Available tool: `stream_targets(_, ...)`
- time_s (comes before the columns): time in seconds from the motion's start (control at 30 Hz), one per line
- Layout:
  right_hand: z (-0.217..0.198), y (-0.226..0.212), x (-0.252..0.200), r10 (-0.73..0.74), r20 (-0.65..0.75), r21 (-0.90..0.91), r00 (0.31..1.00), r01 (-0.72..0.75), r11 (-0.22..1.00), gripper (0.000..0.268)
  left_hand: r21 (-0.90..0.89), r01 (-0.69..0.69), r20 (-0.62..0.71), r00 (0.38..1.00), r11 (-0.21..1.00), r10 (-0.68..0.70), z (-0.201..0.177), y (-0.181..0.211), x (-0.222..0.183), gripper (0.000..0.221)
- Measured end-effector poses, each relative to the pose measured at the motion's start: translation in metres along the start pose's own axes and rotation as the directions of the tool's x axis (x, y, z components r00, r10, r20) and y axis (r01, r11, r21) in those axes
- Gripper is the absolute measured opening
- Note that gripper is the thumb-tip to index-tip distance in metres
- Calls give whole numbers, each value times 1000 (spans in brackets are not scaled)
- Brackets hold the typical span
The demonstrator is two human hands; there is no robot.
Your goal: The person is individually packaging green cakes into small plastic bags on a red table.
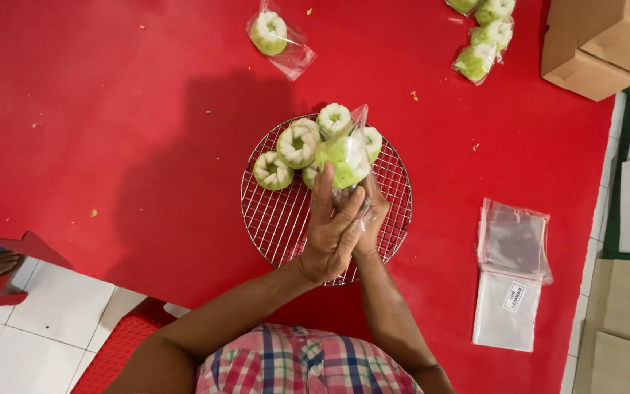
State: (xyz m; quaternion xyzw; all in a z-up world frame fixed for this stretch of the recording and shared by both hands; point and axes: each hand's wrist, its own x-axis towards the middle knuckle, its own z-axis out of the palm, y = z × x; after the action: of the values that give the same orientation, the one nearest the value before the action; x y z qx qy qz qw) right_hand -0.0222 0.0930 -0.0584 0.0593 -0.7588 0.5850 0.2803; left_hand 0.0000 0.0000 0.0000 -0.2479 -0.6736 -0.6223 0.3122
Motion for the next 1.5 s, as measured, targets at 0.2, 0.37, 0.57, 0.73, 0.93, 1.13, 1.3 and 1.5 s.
stream_targets(0.2, -1, 14, 6, -29, 43, -33, 999, 31, 999, 69, -265, 73, 4, 997, 961, -74, -7, 2, 8, 40)
stream_targets(0.37, 4, 2, 6, -32, 3, -43, 999, 32, 999, 67, -148, 93, 47, 995, 985, -87, -8, 7, -3, 41)
stream_targets(0.57, 15, -5, 15, -9, -46, 215, 999, 19, 976, 56, 26, -87, 73, 994, 996, 85, -4, 4, 0, 44)
stream_targets(0.73, 12, -52, 35, 54, 115, 811, 992, -126, 571, 53, -197, -18, -151, 988, 980, -13, -12, 20, 34, 92)
stream_targets(0.93, 20, -22, 7, -49, -74, 518, 996, 81, 851, 77, -827, 342, -63, 732, 446, -678, -29, -10, 75, 52)
stream_targets(1.13, 33, -82, 22, -49, -118, 281, 992, 81, 956, 79, -842, 426, -23, 586, 332, -810, -22, -19, 73, 42)
stream_targets(1.3, 4, -50, 18, -11, 27, 357, 1000, 1, 934, 69, -720, 646, 203, 547, 256, -812, -39, -31, 70, 53)
stream_targets(1.5, 12, -70, 45, -42, 246, 536, 968, -100, 838, 67, -534, 772, 417, 596, 345, -686, -95, -53, 69, 80)
